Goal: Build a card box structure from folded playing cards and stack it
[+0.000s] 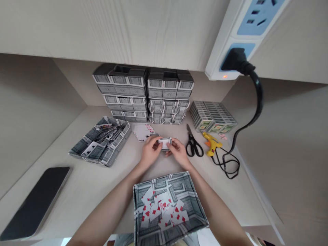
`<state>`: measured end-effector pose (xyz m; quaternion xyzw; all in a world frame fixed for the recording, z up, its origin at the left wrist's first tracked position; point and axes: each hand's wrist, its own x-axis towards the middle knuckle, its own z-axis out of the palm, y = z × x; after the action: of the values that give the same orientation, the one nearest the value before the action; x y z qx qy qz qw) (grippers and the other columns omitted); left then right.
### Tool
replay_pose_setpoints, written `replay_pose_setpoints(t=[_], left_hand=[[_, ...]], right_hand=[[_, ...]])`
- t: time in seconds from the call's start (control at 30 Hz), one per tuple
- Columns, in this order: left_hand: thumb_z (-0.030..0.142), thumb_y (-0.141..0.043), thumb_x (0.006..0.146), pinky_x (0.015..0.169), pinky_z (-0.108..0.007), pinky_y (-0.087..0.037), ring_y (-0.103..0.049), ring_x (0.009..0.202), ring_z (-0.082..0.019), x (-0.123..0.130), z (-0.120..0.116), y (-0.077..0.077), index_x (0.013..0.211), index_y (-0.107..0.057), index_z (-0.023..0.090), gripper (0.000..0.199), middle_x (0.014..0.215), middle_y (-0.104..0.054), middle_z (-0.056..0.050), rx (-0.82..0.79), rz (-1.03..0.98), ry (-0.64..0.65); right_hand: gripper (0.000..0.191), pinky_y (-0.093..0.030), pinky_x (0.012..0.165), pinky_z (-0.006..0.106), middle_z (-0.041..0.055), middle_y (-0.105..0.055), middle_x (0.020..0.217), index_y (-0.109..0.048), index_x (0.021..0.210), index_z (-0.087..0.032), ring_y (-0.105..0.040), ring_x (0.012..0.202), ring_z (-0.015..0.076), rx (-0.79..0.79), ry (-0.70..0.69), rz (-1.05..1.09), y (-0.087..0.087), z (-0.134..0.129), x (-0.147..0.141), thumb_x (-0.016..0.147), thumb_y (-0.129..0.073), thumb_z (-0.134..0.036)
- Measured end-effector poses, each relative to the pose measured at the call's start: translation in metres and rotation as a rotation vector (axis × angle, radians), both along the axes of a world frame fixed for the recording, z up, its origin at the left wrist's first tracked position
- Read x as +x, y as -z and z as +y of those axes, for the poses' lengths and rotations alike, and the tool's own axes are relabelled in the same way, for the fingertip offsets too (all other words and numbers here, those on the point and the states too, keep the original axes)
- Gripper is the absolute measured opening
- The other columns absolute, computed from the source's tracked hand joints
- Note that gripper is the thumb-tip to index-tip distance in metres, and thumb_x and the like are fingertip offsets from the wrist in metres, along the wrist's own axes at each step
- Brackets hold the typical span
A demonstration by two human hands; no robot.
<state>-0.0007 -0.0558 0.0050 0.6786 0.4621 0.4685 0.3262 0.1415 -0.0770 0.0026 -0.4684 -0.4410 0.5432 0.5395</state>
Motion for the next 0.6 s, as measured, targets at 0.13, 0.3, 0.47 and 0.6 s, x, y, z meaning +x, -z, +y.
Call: replay_pose_setpoints(t=[0.13,0.3,0.47,0.6], left_hand=[[0.03,-0.055,0.076,0.071,-0.026,-0.043,-0.053,0.082,-0.016,-0.002,0.002,-0.003,0.093,-0.064,0.022,0.021,0.092,-0.058,-0.006,0.006,-0.002,-0.014],[0.033,-0.051,0.079,0.07,-0.026,-0.041,-0.053,0.077,-0.015,-0.003,0.005,0.0,0.083,-0.064,0.018,0.02,0.079,-0.06,-0.004,-0.017,0.003,-0.064],[0.038,-0.055,0.074,0.055,-0.023,-0.043,-0.053,0.061,-0.012,-0.002,0.008,0.003,0.077,-0.061,0.016,0.023,0.069,-0.06,-0.002,-0.235,-0.213,-0.11],[0.038,-0.06,0.068,0.045,-0.022,-0.043,-0.05,0.051,-0.01,-0.005,0.009,-0.004,0.075,-0.057,0.016,0.024,0.061,-0.056,0.002,-0.388,-0.405,-0.017]], right_hand=[[0.03,-0.051,0.045,0.026,-0.0016,-0.057,0.064,-0.057,0.088,-0.019,-0.054,0.048,0.0115,-0.007,-0.014,-0.028,0.002,0.001,0.001,0.07,-0.057,-0.043],[0.031,-0.046,0.041,0.024,-0.0032,-0.054,0.05,-0.06,0.089,-0.018,-0.05,0.04,0.011,0.018,0.009,-0.145,0.01,0.001,0.001,0.075,-0.051,-0.044],[0.034,-0.048,0.045,0.024,-0.0011,-0.058,0.056,-0.062,0.093,-0.017,-0.054,0.045,0.0117,0.06,0.051,-0.205,0.012,0.003,0.001,0.075,-0.052,-0.045],[0.033,-0.05,0.045,0.026,-0.0004,-0.06,0.062,-0.061,0.092,-0.018,-0.055,0.046,0.0121,0.066,0.088,-0.169,0.011,0.003,0.001,0.074,-0.054,-0.045]])
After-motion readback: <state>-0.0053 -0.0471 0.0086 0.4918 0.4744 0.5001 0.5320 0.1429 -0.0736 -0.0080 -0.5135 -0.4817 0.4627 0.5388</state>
